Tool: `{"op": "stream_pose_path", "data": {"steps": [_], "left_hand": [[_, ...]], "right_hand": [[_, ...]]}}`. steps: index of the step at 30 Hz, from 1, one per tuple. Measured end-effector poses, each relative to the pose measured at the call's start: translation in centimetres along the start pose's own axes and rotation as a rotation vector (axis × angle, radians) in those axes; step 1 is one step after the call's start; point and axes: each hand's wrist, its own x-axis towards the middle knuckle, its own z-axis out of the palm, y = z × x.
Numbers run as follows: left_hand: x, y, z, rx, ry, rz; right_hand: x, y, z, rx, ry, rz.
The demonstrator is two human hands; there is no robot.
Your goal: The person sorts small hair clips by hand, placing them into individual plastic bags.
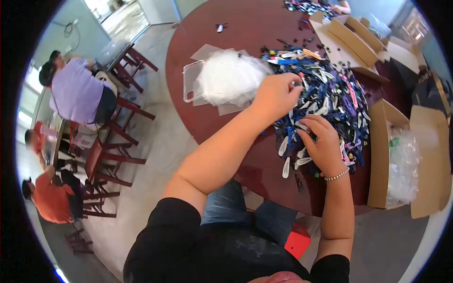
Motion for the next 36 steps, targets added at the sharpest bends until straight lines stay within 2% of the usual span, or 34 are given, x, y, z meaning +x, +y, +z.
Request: {"op": "stream_pose_path", "data": {"steps": [2,3,5,7,11,14,16,17,19,23,29,31,32,34,36], "left_hand": [[0.0,0.0,1.1,0.164,0.074,0.098],[-0.1,-0.7,-1.4,0.185,0.087,0.108],[-0.1,-1.1,-1.9,0.448,0.154,0.114],[0.1,-1.2,-2.6,0.428,0.208,0.088],[-0.3,-1.3,-3.3,0.43,0.17,0.034],[-0.6,-1.2,-3.4,0.56,0.088,0.087],[-1.0,-1.2,-4.1,0.772,0.1,0.132],[-1.2,-1.5,-4.5,0.779,0.088,0.148],[-1.6,-2.7,-5.3,0.839,0.014,0.03],[-2.2,-4.0,-6.3,0.769,-0.131,0.048],[-1.7,-4.5,-5.9,0.724,0.0,0.013],[-1.7,-5.3,-5.8,0.818,0.086,0.246],[-1.6,-5.7,-5.7,0.819,0.087,0.25],[-1.6,-4.0,-6.0,0.819,-0.095,0.064],[-1.7,-3.6,-5.8,0.824,-0.091,0.059]], "right_hand": [[-0.3,1.1,-0.4,-0.096,0.079,-0.043],[0.5,-0.4,1.0,-0.084,0.093,-0.063],[0.4,-0.4,0.9,0.001,0.102,0.025],[0.5,-0.5,0.7,-0.007,0.1,-0.012],[0.5,-0.4,0.8,0.012,0.081,-0.009],[0.3,-0.2,0.9,0.052,0.091,-0.006],[0.2,0.0,0.7,0.021,0.067,-0.017],[0.2,0.0,0.5,0.026,0.084,-0.007],[0.2,-0.1,0.4,0.0,0.077,-0.061],[0.1,-0.8,0.0,0.018,0.039,-0.067],[0.1,-0.2,0.0,0.057,0.018,-0.076],[0.1,-0.1,0.0,0.055,0.011,-0.06],[0.1,0.0,0.0,0.05,0.013,-0.065],[0.1,0.3,0.2,0.045,0.018,-0.071],[0.1,0.5,0.4,0.051,0.031,-0.093]]}}
